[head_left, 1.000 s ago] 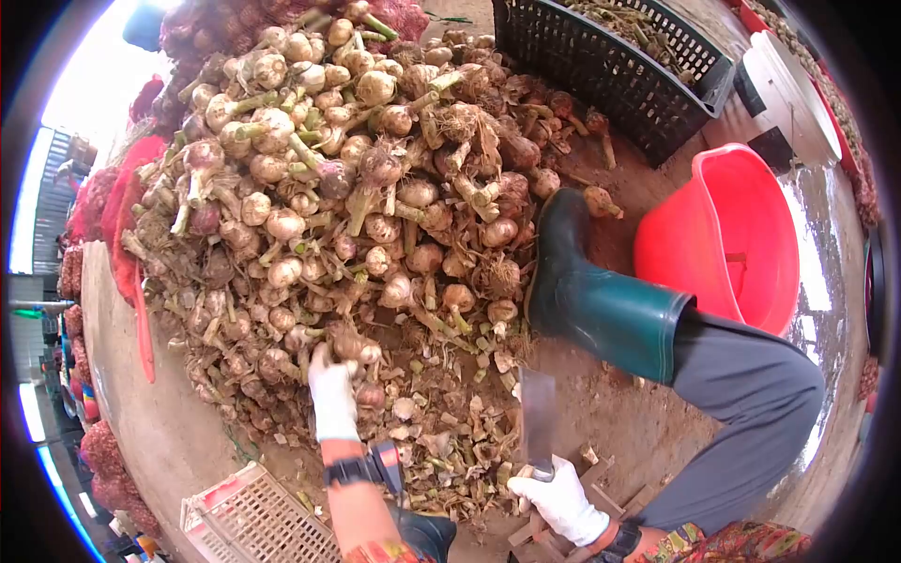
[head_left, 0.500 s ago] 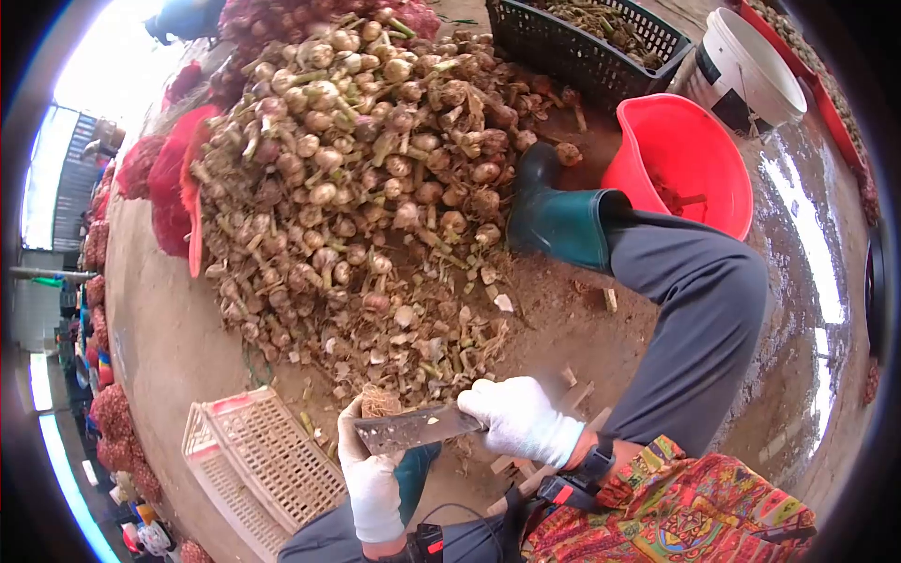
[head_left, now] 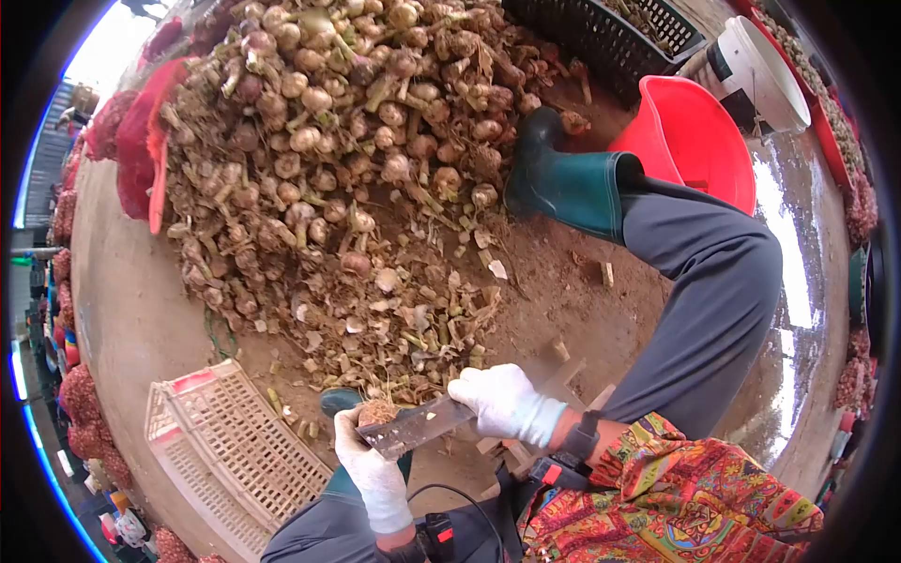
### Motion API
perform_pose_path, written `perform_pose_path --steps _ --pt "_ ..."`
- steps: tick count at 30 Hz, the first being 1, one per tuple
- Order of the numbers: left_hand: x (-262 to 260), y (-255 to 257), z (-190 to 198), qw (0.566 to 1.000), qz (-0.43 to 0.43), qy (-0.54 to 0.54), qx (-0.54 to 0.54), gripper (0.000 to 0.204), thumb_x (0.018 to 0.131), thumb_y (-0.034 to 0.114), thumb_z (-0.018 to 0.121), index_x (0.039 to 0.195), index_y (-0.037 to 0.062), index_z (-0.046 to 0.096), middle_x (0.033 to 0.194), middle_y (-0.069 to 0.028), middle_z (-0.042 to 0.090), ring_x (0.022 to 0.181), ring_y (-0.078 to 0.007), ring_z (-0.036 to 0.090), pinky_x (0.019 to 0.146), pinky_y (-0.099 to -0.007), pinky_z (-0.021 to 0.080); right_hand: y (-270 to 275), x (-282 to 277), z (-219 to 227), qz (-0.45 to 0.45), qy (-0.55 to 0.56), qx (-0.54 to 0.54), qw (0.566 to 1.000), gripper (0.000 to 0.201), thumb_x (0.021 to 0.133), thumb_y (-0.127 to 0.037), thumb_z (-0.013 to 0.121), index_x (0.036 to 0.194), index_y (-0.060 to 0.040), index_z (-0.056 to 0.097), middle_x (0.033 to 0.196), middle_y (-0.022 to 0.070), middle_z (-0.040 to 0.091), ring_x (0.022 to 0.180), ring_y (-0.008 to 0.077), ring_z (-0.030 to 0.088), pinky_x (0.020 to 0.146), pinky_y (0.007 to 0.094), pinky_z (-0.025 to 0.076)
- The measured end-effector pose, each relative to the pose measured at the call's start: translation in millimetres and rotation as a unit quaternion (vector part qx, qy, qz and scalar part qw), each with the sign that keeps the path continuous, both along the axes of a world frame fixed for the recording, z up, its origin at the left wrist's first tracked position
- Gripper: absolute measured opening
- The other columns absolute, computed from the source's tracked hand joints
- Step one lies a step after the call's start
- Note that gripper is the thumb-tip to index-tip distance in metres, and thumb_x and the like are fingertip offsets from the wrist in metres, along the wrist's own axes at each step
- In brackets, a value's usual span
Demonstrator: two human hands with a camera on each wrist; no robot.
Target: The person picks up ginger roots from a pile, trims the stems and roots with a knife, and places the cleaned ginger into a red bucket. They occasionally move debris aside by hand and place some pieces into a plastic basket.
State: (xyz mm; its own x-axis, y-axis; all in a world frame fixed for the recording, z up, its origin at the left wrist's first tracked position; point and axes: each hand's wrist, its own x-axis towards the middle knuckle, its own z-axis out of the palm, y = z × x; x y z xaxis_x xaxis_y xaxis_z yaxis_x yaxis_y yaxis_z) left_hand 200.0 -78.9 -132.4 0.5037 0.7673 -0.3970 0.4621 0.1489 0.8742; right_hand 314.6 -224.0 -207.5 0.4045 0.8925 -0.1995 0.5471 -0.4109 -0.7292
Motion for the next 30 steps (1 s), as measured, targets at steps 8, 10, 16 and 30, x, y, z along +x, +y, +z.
perform_pose_path --steps 8,10,16,30 --pt "-5 9 9 0.996 0.029 -0.07 0.049 0.059 0.066 -0.011 0.071 0.121 0.0014 0.055 0.104 -0.0041 0.057 0.093 -0.0138 0.057 0.086 -0.0261 0.049 11 22 21 -0.134 0.075 -0.166 0.974 0.018 0.074 -0.017 0.056 0.09 -0.0111 0.06 0.076 0.0157 0.064 0.076 0.0359 0.064 0.066 0.0444 0.05" --pt "-5 7 1 0.994 0.062 -0.083 0.041 0.059 0.067 -0.012 0.071 0.121 0.0019 0.055 0.105 -0.0035 0.057 0.094 -0.0136 0.057 0.087 -0.0265 0.049 5 -4 24 -0.172 0.126 -0.115 0.97 0.015 0.074 -0.019 0.055 0.086 -0.0094 0.058 0.073 0.0179 0.061 0.072 0.0387 0.061 0.063 0.045 0.048" --pt "9 -7 -21 0.925 0.184 -0.28 -0.178 0.026 0.08 0.002 0.068 0.104 0.0055 0.058 0.101 -0.0035 0.06 0.087 -0.0145 0.059 0.081 -0.0265 0.049 23 -16 47 -0.265 0.278 0.009 0.923 0.018 0.075 -0.02 0.059 0.081 -0.0047 0.053 0.066 0.0174 0.056 0.057 0.0352 0.05 0.058 0.038 0.046" --pt "-52 94 39 0.758 0.363 -0.54 -0.053 0.026 0.093 0.012 0.054 0.113 -0.0049 0.056 0.115 -0.0224 0.058 0.098 -0.0212 0.063 0.081 -0.0307 0.057 11 9 31 -0.218 0.303 -0.021 0.927 0.024 0.074 -0.023 0.058 0.089 -0.0042 0.057 0.078 0.0203 0.06 0.071 0.0381 0.057 0.065 0.0425 0.046"
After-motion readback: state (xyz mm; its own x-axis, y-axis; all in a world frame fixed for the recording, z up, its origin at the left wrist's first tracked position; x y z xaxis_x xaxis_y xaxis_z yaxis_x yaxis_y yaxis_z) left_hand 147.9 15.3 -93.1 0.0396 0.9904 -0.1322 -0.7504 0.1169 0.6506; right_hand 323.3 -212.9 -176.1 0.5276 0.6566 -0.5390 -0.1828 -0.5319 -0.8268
